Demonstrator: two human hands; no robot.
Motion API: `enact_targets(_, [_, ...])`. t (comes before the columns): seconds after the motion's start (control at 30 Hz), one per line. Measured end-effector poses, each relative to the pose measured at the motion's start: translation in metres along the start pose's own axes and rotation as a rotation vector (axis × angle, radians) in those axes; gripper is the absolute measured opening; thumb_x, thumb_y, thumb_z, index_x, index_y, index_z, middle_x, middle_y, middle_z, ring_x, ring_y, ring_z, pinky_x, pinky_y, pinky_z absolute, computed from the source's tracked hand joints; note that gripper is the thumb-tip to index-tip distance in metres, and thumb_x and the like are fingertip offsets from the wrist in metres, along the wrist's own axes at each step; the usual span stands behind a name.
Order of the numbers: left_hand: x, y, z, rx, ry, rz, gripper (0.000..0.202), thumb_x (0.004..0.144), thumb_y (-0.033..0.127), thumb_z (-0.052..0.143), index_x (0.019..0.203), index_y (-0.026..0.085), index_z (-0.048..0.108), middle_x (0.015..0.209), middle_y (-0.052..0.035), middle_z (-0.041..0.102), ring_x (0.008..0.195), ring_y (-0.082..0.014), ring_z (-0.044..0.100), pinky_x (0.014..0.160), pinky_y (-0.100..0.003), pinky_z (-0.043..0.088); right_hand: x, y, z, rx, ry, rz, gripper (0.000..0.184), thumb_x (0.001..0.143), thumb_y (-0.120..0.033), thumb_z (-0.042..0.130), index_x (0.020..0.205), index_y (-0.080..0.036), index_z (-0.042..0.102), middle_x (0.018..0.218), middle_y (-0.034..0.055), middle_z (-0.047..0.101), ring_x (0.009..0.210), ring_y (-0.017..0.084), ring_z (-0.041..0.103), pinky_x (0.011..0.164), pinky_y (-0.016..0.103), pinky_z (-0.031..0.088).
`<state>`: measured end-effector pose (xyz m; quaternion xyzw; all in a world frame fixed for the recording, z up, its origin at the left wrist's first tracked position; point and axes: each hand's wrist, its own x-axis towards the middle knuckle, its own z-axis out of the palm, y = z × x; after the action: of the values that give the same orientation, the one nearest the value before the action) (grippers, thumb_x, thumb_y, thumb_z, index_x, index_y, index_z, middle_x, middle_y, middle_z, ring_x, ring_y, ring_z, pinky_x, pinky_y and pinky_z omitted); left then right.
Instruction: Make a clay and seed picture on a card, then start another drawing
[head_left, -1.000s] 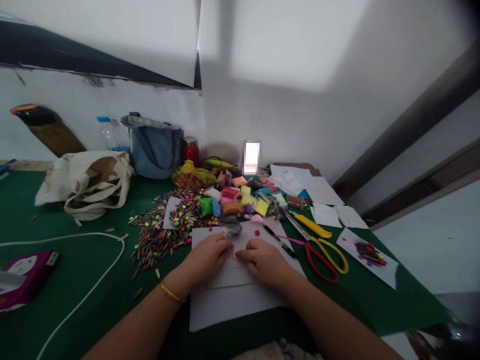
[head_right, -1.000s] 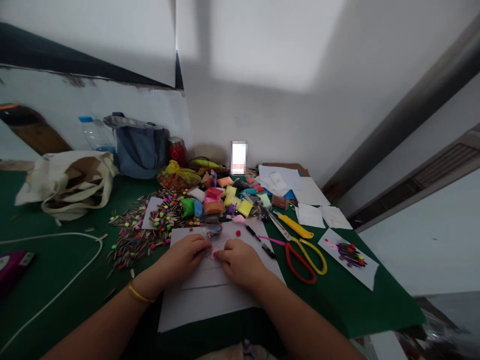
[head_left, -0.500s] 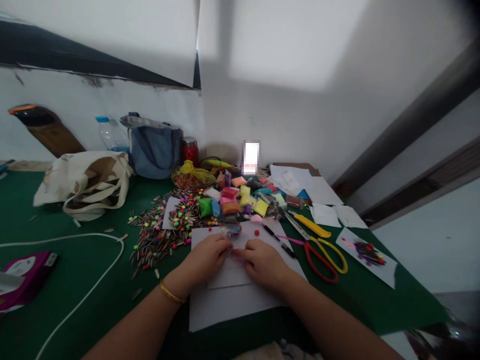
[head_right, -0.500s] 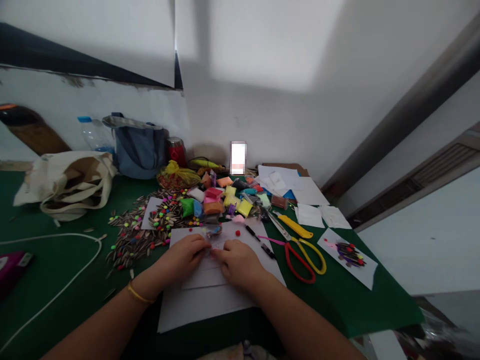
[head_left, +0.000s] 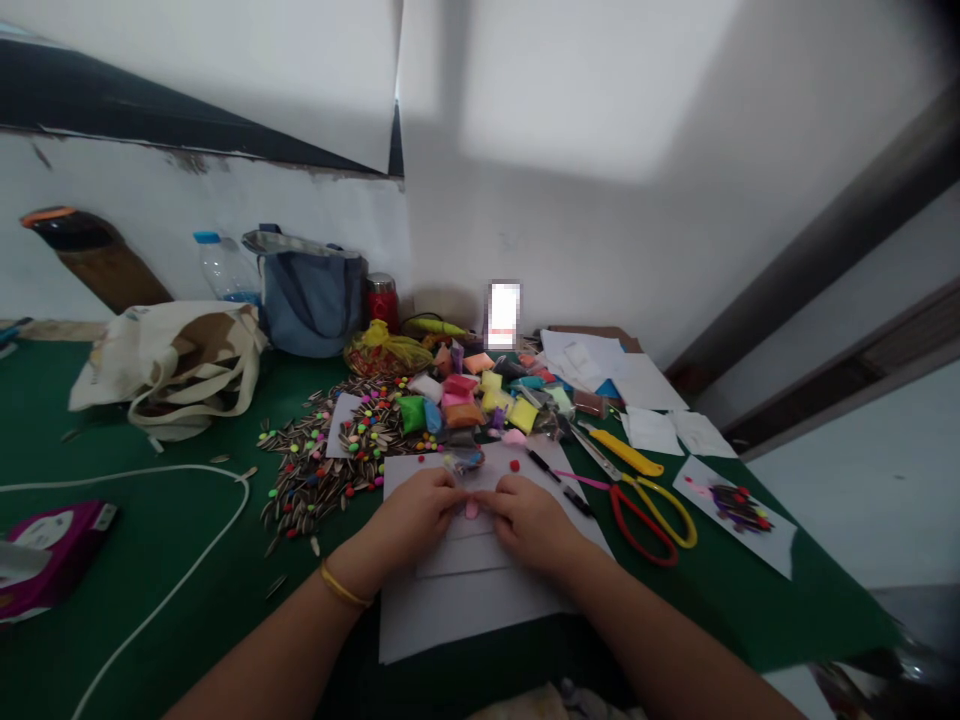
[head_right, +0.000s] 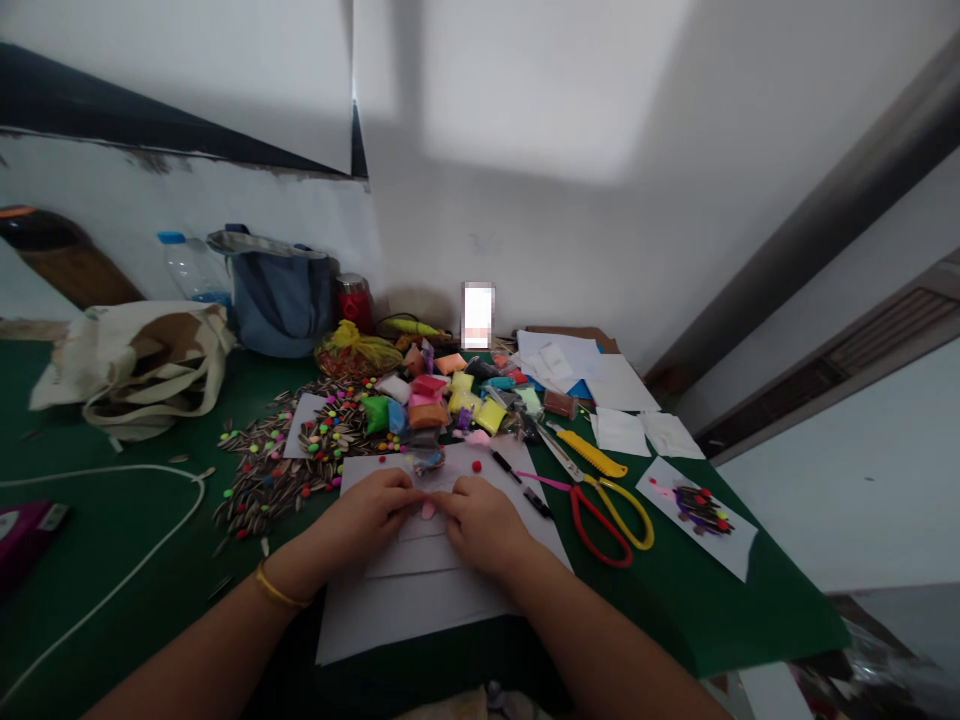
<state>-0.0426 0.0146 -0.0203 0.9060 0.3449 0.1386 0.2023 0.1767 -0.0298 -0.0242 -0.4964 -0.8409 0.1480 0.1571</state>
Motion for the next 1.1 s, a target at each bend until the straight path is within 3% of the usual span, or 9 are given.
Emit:
enact_targets(0.2, [0.0, -0.0014, 0.0029, 0.016, 0.004, 0.024, 0.026, 0.089, 0.015, 0.053, 0.105, 0.023, 0.072, 0.094, -0.0063, 0.061, 0.088, -0.0192, 0.056, 0.078, -0.03, 0.044, 0.0003, -0.0026, 0.0005, -0.072, -0.036, 0.014, 0.041, 0.087, -0.014, 0.053, 0.125, -0.026, 0.065, 0.093, 0.0053, 0.059, 0.086, 0.018, 0.054, 0.077, 0.029, 0.041])
enact_targets(0.4, [0.0003, 0.002, 0.0005, 0.018, 0.006, 0.006, 0.023, 0.09, 0.016, 0.053, 0.101, 0.021, 0.072, 0.092, -0.0064, 0.061, 0.086, -0.0186, 0.056, 0.076, -0.03, 0.043, -0.0012, -0.0022, -0.0034, -0.008, -0.018, -0.017, 0.039, 0.089, -0.014, 0.052, 0.124, -0.024, 0.065, 0.095, 0.0056, 0.061, 0.089, 0.017, 0.055, 0.079, 0.028, 0.042])
enact_targets(0.63, [-0.0008, 0.0, 0.0015, 0.01, 0.021, 0.014, 0.023, 0.09, 0.016, 0.053, 0.101, 0.021, 0.072, 0.093, -0.0064, 0.062, 0.087, -0.0187, 0.056, 0.077, -0.03, 0.043, -0.0017, -0.0019, -0.0044, -0.052, -0.024, -0.043, 0.028, 0.094, -0.022, 0.051, 0.113, -0.025, 0.072, 0.09, 0.0059, 0.061, 0.084, 0.017, 0.056, 0.076, 0.028, 0.042])
enact_targets(0.83, [-0.0005, 0.0006, 0.0013, 0.016, 0.008, 0.013, 0.024, 0.09, 0.016, 0.052, 0.102, 0.022, 0.072, 0.093, -0.0058, 0.061, 0.087, -0.0186, 0.056, 0.076, -0.029, 0.043, -0.0038, 0.0042, -0.0045, 0.018, -0.022, -0.091, 0.04, 0.088, -0.014, 0.053, 0.124, -0.026, 0.066, 0.096, 0.0059, 0.062, 0.089, 0.018, 0.056, 0.079, 0.028, 0.043])
enact_targets(1.1, [-0.0001, 0.0008, 0.0004, 0.01, 0.006, 0.013, 0.023, 0.09, 0.016, 0.053, 0.102, 0.021, 0.072, 0.094, -0.0063, 0.063, 0.088, -0.0192, 0.057, 0.078, -0.031, 0.044, -0.0037, 0.0015, -0.0035, -0.017, -0.034, -0.1, 0.035, 0.09, -0.018, 0.052, 0.12, -0.026, 0.068, 0.094, 0.0054, 0.061, 0.087, 0.018, 0.055, 0.078, 0.028, 0.042])
